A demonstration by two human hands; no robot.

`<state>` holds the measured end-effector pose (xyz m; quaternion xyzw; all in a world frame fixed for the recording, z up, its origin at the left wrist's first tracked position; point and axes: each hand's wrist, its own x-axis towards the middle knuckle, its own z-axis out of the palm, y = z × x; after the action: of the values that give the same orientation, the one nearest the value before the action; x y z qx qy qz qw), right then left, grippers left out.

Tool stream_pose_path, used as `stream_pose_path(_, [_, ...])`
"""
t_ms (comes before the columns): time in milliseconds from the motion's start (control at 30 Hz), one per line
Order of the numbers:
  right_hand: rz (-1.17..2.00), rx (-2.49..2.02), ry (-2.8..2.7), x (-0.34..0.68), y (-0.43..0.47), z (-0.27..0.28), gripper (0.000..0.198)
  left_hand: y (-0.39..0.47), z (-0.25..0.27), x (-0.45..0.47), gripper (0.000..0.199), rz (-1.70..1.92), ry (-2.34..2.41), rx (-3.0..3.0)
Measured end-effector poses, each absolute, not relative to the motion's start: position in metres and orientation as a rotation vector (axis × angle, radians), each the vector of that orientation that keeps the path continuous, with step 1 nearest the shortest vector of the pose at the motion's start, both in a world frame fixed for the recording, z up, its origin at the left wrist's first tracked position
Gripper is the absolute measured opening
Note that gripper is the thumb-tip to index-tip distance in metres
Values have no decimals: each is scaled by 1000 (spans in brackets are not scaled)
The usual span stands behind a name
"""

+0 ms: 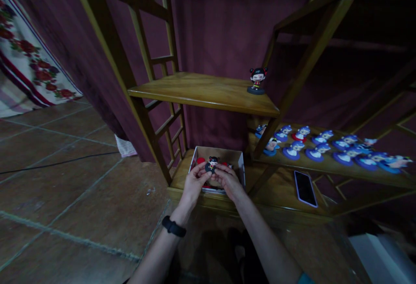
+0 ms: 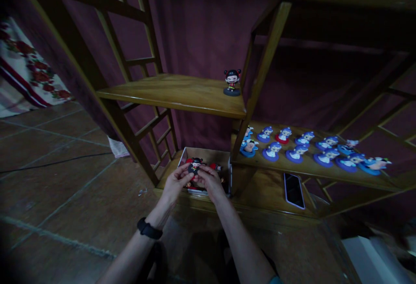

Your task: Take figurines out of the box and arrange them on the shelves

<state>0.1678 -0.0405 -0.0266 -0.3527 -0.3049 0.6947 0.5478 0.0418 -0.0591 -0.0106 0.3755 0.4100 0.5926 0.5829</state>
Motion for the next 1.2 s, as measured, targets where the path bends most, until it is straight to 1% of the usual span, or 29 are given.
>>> stream_pose_path(333, [1671, -801, -719, 169, -45, -21, 36, -60, -17, 39, 47, 1420, 910, 846])
stream_pose_path(600, [1725, -731, -726, 168, -57, -3, 32, -72, -7, 39, 44, 1458, 889, 781])
stream_pose_path(833, [1760, -660, -629, 167, -77, 8, 31, -94, 13, 45, 37, 1519, 835, 748])
stream_pose_path(1200, [1741, -571, -587, 157, -140, 50, 32, -161, 66, 38, 41, 1513, 823, 707])
